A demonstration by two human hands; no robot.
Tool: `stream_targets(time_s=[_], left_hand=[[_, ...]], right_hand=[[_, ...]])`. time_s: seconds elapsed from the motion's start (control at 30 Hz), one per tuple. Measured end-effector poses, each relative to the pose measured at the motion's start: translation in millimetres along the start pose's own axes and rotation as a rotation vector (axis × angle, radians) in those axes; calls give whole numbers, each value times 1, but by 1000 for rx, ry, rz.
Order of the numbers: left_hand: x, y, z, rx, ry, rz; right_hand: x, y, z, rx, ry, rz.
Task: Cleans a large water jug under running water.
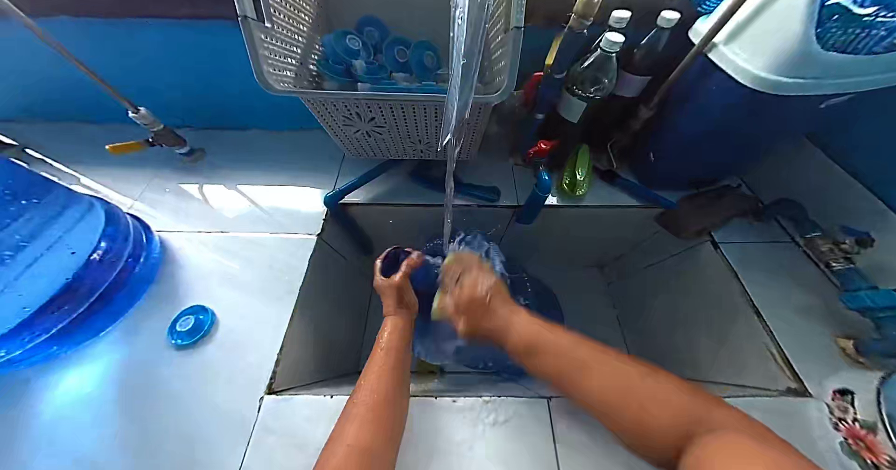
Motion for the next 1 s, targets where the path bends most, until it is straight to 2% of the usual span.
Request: stream_targets(time_s=[0.03,0.07,0.1,0.17,0.2,0.23,0.27,0.3,0.33,0.37,0.4,0.43,0.5,0.53,0.57,0.63,0.7,0.73,0.77,0.8,0.83,0.87,0.9,0.93,1.0], left_hand=[[-4,-3,1,-10,-26,122],[-4,-6,1,-32,-43,158],[-3,-7,2,-44,-41,106],[-2,-3,2,-21,-30,-80],[-4,-5,-2,-1,-48,-140],[-10,-14,-7,7,-72,-120],[-19,-28,-11,-17,-97,-7],[-29,-47,-12,-69,-134,196],[-36,-64,-11,-136,-192,409],[-40,-72,-7,-196,-225,532],[-36,-65,-2,-219,-221,544],[-29,-50,2,-207,-183,467],[-24,-18,-3,-108,-108,151],[-25,-13,-13,-53,-123,32],[-26,-21,-22,-44,-163,25],[-38,-56,-26,-122,-251,289],[-43,-66,-16,-170,-270,448],[-38,-53,-13,-173,-229,429],[-32,-36,-14,-136,-186,335],[-28,-19,-19,-62,-161,168],[-25,-9,-27,5,-175,17],[-21,-11,-36,21,-215,-36],[-22,-25,-40,-8,-254,36],[-28,-41,-37,-65,-301,189],[-36,-55,-24,-144,-342,385]], right_hand=[[13,9,-23,-1,-151,53],[14,13,-34,-5,-216,42],[4,9,-31,-19,-168,-46],[-32,-13,14,-138,113,-167],[-39,-19,50,-222,256,-125],[-33,-14,88,-262,379,-87],[-14,2,123,-252,486,-59],[11,24,154,-195,602,-86],[33,42,173,-150,660,-100],[42,47,175,-139,677,-130],[37,40,164,-161,665,-159],[22,27,145,-216,633,-142],[-16,4,124,-336,561,-13],[-22,4,134,-412,598,13],[-11,15,155,-435,654,4],[31,42,203,-388,736,-45],[38,42,200,-344,741,-106],[25,32,179,-345,737,-136],[7,20,159,-368,721,-109],[-10,9,147,-400,691,-51],[-16,5,152,-406,685,-7],[-3,11,172,-371,698,-8],[24,25,201,-315,746,-60],[54,36,231,-257,819,-161],[87,40,255,-216,963,-272]])
Point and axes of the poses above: each hand's wrist, its own x-axis away from the middle knuckle, its own y-axis out of the palm, z = x × y, the point moved 8 cm from there along -x, towards the middle knuckle, and after that the axes turned 7 degrees about z, right-handed, at the moved point
